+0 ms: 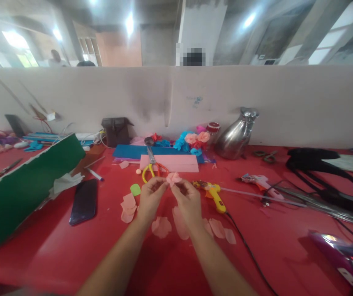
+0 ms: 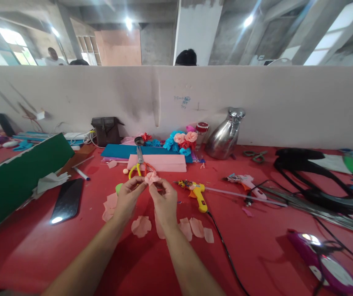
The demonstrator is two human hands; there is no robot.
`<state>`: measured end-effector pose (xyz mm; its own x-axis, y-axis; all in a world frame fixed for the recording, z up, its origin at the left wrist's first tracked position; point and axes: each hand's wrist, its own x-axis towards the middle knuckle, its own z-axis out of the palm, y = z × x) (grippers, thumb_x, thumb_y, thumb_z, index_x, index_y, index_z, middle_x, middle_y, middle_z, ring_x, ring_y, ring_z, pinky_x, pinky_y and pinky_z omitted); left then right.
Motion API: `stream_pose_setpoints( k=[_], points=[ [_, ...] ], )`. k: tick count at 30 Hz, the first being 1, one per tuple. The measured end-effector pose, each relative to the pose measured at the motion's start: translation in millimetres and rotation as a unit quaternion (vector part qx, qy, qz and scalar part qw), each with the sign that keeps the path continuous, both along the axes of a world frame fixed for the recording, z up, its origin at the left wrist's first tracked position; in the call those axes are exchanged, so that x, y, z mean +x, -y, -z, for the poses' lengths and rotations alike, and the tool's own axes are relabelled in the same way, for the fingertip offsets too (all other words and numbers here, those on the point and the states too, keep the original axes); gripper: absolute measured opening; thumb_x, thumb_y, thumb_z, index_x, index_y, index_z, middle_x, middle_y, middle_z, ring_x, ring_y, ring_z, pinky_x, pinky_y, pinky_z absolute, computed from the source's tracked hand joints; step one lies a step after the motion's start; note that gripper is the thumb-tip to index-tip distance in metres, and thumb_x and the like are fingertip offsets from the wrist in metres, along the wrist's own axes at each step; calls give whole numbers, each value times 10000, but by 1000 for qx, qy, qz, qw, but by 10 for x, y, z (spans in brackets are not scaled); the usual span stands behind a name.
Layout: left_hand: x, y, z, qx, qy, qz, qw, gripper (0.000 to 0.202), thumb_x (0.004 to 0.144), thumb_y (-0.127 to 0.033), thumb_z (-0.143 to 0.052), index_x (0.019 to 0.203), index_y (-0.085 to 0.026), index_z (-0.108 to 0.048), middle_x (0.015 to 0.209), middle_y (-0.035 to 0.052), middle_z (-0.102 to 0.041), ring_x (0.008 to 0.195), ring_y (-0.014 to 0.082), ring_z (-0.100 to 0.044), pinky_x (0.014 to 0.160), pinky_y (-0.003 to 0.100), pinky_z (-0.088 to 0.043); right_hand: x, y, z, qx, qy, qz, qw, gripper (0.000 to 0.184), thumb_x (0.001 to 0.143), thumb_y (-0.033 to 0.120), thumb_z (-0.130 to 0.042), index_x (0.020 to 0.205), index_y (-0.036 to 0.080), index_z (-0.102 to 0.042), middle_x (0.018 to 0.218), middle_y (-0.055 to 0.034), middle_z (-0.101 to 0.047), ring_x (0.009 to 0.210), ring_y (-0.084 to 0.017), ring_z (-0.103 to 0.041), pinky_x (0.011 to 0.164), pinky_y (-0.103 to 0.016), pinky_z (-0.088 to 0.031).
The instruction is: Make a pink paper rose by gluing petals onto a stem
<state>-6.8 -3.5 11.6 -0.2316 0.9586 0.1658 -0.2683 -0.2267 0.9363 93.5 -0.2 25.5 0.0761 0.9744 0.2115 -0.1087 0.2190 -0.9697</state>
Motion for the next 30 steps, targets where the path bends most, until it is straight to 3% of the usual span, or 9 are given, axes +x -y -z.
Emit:
stream_pose_setpoints(
  k=[8, 12, 14, 17, 21, 25, 30],
  points=[
    [9, 77, -91, 74, -144, -116, 980, 39, 696, -230, -644, 704, -213, -678, 743, 29, -622, 754, 173, -545, 763, 292, -412, -7, 21, -19, -14, -35, -6, 999, 183, 702, 329, -651, 800, 176, -651, 870, -59, -697, 819, -208, -634, 753, -349, -504],
    [28, 106, -94, 76, -147, -120, 979, 77, 710, -241, -632, 744, -221, -699, 783, 44, -651, 796, 187, -567, 789, 305, -415, 14, 7, 21, -12, -34, -8, 999, 218, 722, 326, -636, 873, 171, -666, 947, -77, -693, 881, -224, -634, 788, -372, -503],
    [19, 86, -72, 50, -111, -95, 988, 85, 712, -251, -637, 758, -208, -694, 781, 41, -656, 788, 177, -573, 785, 298, -419, 12, 11, 17, -10, -48, -18, 999, 211, 723, 319, -641, 878, 177, -669, 941, -69, -697, 885, -224, -638, 808, -381, -499],
    [-33, 21, -27, 1, 13, -13, 1000, 104, 682, -246, -677, 765, -183, -672, 768, 28, -651, 769, 153, -577, 776, 286, -429, -8, 37, -22, -5, -69, -31, 997, 180, 718, 306, -652, 853, 189, -671, 922, -54, -703, 899, -227, -639, 851, -401, -484],
    [-137, -48, 12, -40, 140, 110, 983, 144, 625, -222, -734, 732, -179, -648, 793, 17, -650, 774, 131, -581, 764, 259, -433, -9, 67, -69, 16, -39, -49, 998, 152, 720, 319, -650, 818, 204, -667, 894, -35, -697, 892, -226, -629, 853, -406, -477],
    [-197, -46, 3, -47, 132, 186, 972, 253, 652, -264, -723, 889, -193, -671, 907, 55, -663, 880, 168, -585, 814, 296, -433, 42, 50, -63, 61, 31, -64, 996, 138, 749, 327, -625, 813, 214, -671, 869, -33, -654, 863, -206, -595, 802, -355, -471],
    [-184, -10, -33, -46, 107, 214, 970, 258, 688, -316, -693, 915, -194, -684, 917, 75, -667, 899, 190, -586, 820, 319, -435, 91, 45, -92, 70, 45, -77, 994, 89, 747, 300, -612, 760, 222, -653, 824, -21, -615, 812, -187, -563, 740, -309, -446]
  ],
)
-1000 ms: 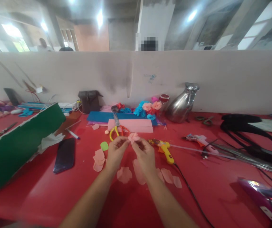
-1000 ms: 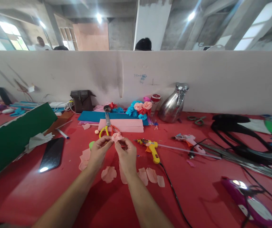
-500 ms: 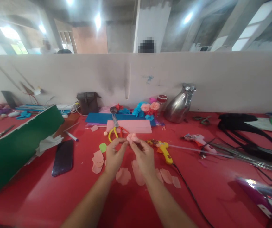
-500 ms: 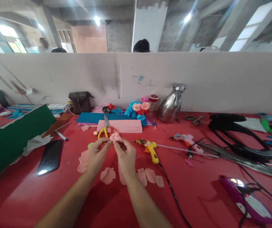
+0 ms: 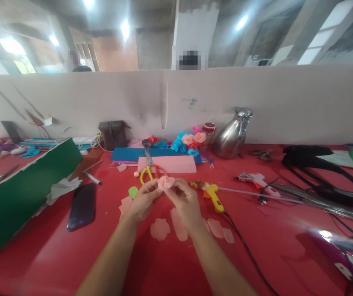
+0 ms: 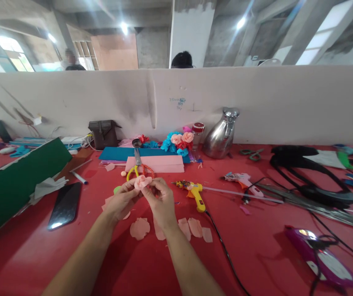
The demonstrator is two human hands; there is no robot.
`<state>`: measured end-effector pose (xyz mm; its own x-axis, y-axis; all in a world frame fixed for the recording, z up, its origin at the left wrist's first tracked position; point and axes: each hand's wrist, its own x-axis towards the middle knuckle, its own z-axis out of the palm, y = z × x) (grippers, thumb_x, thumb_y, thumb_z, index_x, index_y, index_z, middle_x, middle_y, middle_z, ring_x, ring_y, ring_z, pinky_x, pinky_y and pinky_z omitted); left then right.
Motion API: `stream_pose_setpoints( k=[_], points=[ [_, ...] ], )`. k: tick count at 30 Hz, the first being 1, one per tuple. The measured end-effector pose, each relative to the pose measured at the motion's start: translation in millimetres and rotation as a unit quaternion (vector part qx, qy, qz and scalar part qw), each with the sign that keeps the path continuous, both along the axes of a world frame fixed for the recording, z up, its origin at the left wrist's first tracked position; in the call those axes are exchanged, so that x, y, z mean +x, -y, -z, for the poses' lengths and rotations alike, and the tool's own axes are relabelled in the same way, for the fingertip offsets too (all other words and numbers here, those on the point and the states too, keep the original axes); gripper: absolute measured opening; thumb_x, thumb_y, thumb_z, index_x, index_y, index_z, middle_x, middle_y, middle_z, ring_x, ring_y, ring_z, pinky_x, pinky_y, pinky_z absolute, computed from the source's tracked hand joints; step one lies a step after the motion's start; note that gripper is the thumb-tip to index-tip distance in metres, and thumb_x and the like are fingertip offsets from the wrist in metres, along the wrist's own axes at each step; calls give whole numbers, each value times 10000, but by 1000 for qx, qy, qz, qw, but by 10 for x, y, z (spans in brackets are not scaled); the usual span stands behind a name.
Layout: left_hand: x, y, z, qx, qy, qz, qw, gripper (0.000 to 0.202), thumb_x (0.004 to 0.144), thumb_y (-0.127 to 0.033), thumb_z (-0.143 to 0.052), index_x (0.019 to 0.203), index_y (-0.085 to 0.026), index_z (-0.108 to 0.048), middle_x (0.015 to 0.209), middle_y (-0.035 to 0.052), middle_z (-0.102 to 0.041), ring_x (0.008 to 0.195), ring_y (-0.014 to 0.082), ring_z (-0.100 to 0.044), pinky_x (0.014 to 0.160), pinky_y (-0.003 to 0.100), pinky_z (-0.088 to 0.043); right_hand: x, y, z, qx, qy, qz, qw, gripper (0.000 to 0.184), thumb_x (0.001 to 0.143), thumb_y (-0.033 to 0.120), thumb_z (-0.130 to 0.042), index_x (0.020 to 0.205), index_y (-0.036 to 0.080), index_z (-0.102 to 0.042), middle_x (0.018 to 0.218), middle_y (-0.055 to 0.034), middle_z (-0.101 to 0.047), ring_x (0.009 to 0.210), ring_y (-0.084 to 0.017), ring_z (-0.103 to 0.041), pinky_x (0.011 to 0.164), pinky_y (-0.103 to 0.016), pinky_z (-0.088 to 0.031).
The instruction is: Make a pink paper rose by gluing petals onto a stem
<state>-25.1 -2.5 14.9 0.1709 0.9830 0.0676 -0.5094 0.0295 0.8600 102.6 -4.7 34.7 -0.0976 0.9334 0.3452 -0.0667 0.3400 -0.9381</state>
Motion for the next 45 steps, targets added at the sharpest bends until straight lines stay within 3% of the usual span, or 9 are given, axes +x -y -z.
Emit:
stream_pose_setpoints(
  k=[4, 8, 13, 21, 28, 36, 41, 45],
  points=[
    [-4, 14, 10, 9, -9, 3, 1000, 257, 691, -312, -693, 921, -198, -694, 933, 69, -667, 870, 173, -578, 820, 307, -423, 29, 11, -25, -12, -71, -57, 996, 137, 773, 250, -529, 785, 217, -661, 812, -14, -617, 762, -168, -540, 694, -291, -423],
    [-51, 4, 58, 6, -19, -11, 1000, 267, 668, -283, -716, 926, -214, -701, 923, 46, -671, 794, 134, -566, 804, 277, -407, 50, -7, -10, -75, -123, -54, 988, 187, 798, 297, -521, 751, 209, -679, 704, -5, -617, 625, -139, -496, 592, -272, -389],
    [-78, -26, 92, 10, -13, -16, 1000, 255, 647, -303, -730, 879, -200, -706, 833, 44, -673, 753, 141, -569, 773, 286, -406, 42, -3, -46, -118, -142, -52, 981, 99, 702, 292, -638, 713, 210, -692, 603, 10, -596, 585, -127, -493, 571, -260, -385],
    [-81, -48, 147, 19, 6, -8, 1000, 289, 683, -237, -705, 969, -204, -686, 881, 48, -684, 795, 155, -575, 783, 298, -404, 58, 3, -88, -145, -142, -76, 976, 113, 707, 284, -610, 695, 184, -663, 607, 3, -582, 568, -109, -477, 540, -236, -352],
    [-75, -56, 164, 8, 24, -21, 999, 265, 675, -214, -714, 938, -203, -693, 966, 42, -674, 852, 139, -571, 827, 274, -388, 44, 5, -113, -123, -114, -74, 983, 95, 700, 238, -607, 620, 186, -600, 540, 41, -511, 544, -97, -412, 548, -237, -320],
    [-77, -50, 165, -6, 63, -15, 998, 103, 681, -208, -711, 783, -190, -700, 770, 7, -658, 718, 90, -553, 764, 242, -401, 43, 56, -147, -108, -104, -82, 985, 46, 697, 233, -618, 718, 199, -642, 660, 14, -581, 667, -134, -514, 650, -264, -396],
    [-63, -43, 142, 14, 20, -10, 1000, 139, 692, -248, -698, 811, -176, -695, 783, 27, -653, 742, 122, -553, 760, 272, -403, 78, 19, -100, -97, -112, -93, 985, 153, 786, 271, -521, 722, 193, -636, 640, 14, -558, 601, -110, -472, 577, -237, -355],
    [-63, -39, 119, 31, -23, 13, 999, 149, 698, -230, -688, 837, -179, -695, 780, 27, -654, 756, 138, -560, 777, 288, -398, 75, -6, -100, -121, -116, -67, 984, 185, 774, 309, -558, 649, 184, -610, 576, 27, -511, 551, -96, -422, 538, -229, -322]
  ],
)
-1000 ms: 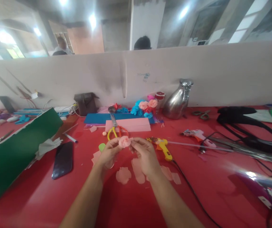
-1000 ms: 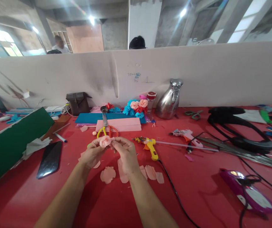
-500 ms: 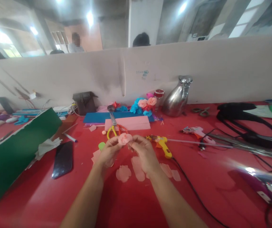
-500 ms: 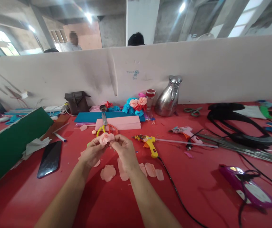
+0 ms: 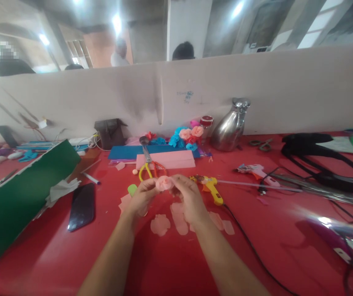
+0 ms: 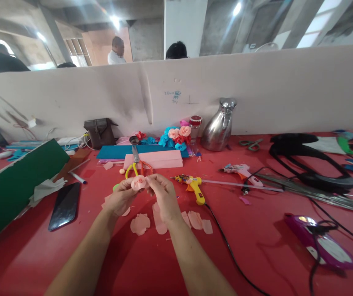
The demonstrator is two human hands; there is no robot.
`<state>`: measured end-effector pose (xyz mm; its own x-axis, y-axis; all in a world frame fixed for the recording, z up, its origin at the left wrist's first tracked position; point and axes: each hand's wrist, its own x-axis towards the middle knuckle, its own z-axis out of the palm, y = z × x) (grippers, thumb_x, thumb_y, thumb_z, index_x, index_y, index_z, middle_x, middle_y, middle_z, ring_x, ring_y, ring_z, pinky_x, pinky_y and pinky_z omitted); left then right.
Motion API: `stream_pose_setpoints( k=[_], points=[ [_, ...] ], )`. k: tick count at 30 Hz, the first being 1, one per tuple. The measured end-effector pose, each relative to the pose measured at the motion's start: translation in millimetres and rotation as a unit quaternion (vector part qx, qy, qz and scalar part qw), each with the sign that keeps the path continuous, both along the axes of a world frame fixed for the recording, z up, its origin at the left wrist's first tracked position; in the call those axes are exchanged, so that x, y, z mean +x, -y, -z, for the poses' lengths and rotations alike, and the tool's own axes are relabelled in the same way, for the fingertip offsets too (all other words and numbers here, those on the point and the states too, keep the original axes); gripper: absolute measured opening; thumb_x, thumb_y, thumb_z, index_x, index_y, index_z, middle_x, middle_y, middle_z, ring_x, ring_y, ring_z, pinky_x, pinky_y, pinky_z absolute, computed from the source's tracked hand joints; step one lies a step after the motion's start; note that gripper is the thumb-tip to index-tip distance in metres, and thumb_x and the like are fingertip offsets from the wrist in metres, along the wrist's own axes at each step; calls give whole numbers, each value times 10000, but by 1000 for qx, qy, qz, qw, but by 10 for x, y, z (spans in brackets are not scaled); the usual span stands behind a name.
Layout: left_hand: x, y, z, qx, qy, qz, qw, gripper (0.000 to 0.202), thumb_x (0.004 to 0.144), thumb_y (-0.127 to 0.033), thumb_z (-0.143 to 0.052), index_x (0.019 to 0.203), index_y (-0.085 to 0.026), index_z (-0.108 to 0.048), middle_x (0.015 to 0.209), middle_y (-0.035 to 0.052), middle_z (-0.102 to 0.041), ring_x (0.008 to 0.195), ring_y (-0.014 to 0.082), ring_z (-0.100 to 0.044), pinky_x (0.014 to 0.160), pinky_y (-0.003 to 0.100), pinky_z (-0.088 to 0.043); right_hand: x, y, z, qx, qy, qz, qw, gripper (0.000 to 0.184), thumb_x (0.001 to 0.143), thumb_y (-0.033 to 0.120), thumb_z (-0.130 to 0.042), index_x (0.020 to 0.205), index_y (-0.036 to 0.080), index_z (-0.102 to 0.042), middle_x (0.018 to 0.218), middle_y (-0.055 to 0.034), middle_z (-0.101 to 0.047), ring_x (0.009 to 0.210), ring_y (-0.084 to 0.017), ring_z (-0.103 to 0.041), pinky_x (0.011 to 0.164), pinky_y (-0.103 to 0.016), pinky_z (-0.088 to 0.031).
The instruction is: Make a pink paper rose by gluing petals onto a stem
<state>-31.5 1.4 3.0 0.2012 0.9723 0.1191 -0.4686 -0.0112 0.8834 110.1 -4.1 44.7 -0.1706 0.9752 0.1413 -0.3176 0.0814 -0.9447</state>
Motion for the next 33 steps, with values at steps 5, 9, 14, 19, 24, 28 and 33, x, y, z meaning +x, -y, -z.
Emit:
stream_pose_setpoints(
  k=[5, 9, 14, 19, 24, 28, 33],
  points=[
    [6, 9, -41, 15, -33, 22, 999, 115, 685, -239, -695, 776, -169, -697, 742, 36, -656, 762, 160, -575, 770, 296, -400, 2, -2, -3, -5, -11, -4, 1000, 125, 731, 268, -597, 648, 182, -633, 556, 31, -505, 522, -87, -397, 521, -233, -316],
    [6, 12, -33, 11, -27, 6, 1000, 120, 673, -251, -705, 763, -171, -696, 725, 25, -649, 717, 142, -563, 745, 284, -399, 7, 2, -4, -2, -33, -9, 999, 72, 719, 249, -618, 688, 190, -648, 571, 30, -528, 521, -83, -412, 512, -229, -325],
    [-2, 8, -5, 9, -14, 0, 1000, 136, 664, -245, -713, 781, -176, -700, 732, 23, -646, 704, 131, -550, 733, 273, -400, -1, -1, -7, -2, -34, 14, 999, 46, 698, 236, -648, 721, 196, -659, 586, 24, -561, 523, -86, -436, 508, -230, -339],
    [-5, 1, 14, 5, -6, -1, 1000, 156, 670, -239, -709, 812, -175, -698, 772, 32, -649, 733, 131, -543, 750, 270, -397, 12, -2, 8, 14, -48, 25, 998, 96, 747, 263, -606, 765, 192, -669, 602, 15, -564, 549, -96, -453, 537, -240, -355],
    [20, 20, -13, -13, 5, -11, 1000, 128, 691, -243, -694, 800, -177, -694, 751, 18, -631, 707, 105, -519, 744, 253, -385, 19, -23, 34, 1, -83, 74, 994, 135, 789, 313, -563, 808, 198, -632, 570, 32, -517, 531, -98, -433, 516, -235, -331],
    [65, 28, -45, -32, 38, -35, 998, 85, 688, -231, -699, 734, -167, -669, 686, 2, -591, 671, 86, -500, 696, 222, -381, -1, -44, 75, -12, -68, 123, 990, 123, 778, 310, -551, 776, 191, -581, 581, 27, -518, 506, -101, -418, 483, -235, -310],
    [101, -3, -36, -88, 78, -50, 992, 127, 679, -218, -708, 783, -160, -666, 675, -11, -556, 598, 57, -468, 618, 199, -374, -35, 20, 77, 87, 116, 202, 969, 60, 766, 250, -559, 802, 201, -558, 730, 1, -552, 660, -138, -489, 616, -271, -393]
  ],
)
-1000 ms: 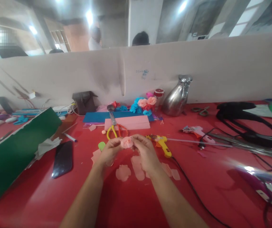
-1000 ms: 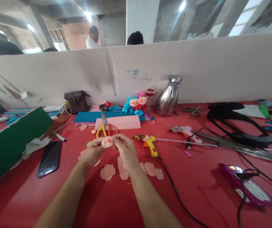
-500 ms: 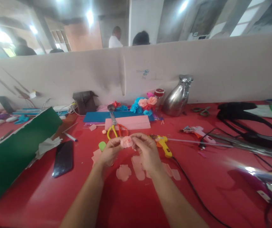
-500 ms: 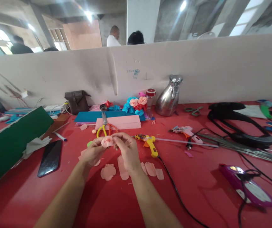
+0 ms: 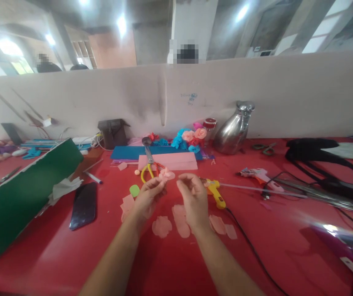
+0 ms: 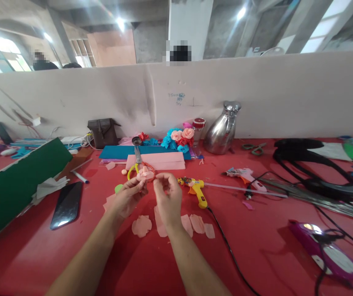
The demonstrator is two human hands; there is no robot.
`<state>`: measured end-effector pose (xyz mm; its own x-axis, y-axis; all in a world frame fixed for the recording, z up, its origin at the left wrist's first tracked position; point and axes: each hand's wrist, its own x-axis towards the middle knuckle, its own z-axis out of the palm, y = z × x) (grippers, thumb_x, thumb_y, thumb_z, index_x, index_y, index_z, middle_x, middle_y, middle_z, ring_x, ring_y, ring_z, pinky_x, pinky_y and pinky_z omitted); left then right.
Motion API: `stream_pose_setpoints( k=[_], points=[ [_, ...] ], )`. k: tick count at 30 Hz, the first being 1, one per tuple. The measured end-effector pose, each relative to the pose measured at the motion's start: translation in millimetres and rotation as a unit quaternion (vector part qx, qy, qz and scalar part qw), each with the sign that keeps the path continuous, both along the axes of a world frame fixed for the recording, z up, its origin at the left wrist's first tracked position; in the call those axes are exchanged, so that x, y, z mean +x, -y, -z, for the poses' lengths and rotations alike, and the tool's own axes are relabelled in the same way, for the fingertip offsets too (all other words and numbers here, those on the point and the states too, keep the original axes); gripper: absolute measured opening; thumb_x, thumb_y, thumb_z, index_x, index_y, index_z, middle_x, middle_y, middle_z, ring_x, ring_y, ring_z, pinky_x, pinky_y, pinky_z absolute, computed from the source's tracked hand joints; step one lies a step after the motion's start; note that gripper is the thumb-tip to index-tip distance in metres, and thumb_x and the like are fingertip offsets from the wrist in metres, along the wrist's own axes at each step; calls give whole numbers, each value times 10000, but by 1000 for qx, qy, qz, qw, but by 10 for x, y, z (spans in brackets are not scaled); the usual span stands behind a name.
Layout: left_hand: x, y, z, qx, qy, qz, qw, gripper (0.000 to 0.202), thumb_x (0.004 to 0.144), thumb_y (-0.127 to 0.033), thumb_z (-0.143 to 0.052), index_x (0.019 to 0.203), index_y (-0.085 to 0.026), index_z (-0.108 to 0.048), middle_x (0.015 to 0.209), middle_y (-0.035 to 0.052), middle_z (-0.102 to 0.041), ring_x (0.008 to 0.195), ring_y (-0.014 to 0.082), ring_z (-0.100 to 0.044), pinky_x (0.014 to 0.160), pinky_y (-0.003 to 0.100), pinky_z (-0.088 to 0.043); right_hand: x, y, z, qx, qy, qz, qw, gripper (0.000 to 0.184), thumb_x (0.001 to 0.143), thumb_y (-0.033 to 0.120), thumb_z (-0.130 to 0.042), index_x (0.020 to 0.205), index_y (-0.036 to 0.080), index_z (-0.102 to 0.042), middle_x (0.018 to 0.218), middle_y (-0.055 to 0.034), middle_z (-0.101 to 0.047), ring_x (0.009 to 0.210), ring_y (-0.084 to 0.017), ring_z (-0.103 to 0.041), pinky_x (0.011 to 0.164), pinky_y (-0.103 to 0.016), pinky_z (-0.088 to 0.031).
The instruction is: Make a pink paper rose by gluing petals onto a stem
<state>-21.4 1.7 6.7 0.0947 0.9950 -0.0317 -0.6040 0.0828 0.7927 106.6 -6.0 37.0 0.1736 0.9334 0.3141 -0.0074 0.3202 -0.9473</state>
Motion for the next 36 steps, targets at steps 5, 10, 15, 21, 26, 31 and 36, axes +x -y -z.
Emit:
stream_pose_setpoints(
  k=[5, 10, 15, 21, 26, 31, 36],
  points=[
    [29, 18, -34, -32, 13, 4, 999, 172, 660, -220, -722, 816, -168, -670, 723, -5, -588, 634, 66, -507, 635, 197, -396, -40, 43, 2, 188, 224, 100, 951, 83, 746, 213, -609, 816, 213, -565, 848, -27, -576, 835, -193, -507, 776, -357, -402],
    [56, 51, -48, -25, -1, 13, 1000, 169, 655, -222, -725, 810, -176, -675, 738, 3, -608, 651, 81, -524, 656, 212, -398, -50, 30, 29, 227, 287, 135, 921, 109, 760, 220, -619, 866, 224, -597, 882, -37, -583, 867, -203, -512, 799, -377, -401],
    [47, 21, 9, 5, -17, 15, 1000, 141, 697, -230, -693, 829, -179, -683, 621, -17, -545, 576, 67, -460, 618, 209, -368, 4, 8, 49, 227, 303, 128, 917, 115, 805, 216, -571, 902, 231, -631, 880, -44, -549, 847, -193, -513, 765, -355, -417],
    [22, 19, 4, 14, -26, 9, 1000, 151, 672, -210, -712, 817, -177, -688, 733, -1, -596, 645, 70, -482, 664, 208, -370, 92, -35, 58, 296, 372, 102, 874, 185, 835, 156, -503, 944, 239, -627, 906, -51, -547, 844, -192, -511, 753, -357, -416],
    [33, 50, -28, 44, -45, 0, 998, 99, 688, -219, -696, 779, -183, -683, 751, 2, -604, 707, 93, -510, 719, 226, -381, 77, 10, 49, 294, 363, 131, 875, 167, 781, 210, -589, 945, 222, -623, 906, -59, -542, 852, -203, -507, 766, -369, -423],
    [34, 41, -12, 52, -59, -17, 997, 109, 685, -222, -695, 783, -178, -675, 731, 3, -593, 694, 99, -502, 718, 237, -379, 80, 17, 74, 327, 367, 144, 859, 192, 778, 160, -583, 946, 242, -626, 887, -52, -553, 812, -190, -514, 751, -361, -416],
    [28, 37, -13, 54, -66, -31, 996, 105, 672, -228, -701, 752, -172, -664, 730, 2, -595, 690, 101, -491, 709, 241, -368, 118, -7, 88, 353, 373, 139, 847, 235, 777, 122, -565, 958, 256, -631, 903, -50, -554, 823, -186, -522, 751, -359, -417]
  ],
)
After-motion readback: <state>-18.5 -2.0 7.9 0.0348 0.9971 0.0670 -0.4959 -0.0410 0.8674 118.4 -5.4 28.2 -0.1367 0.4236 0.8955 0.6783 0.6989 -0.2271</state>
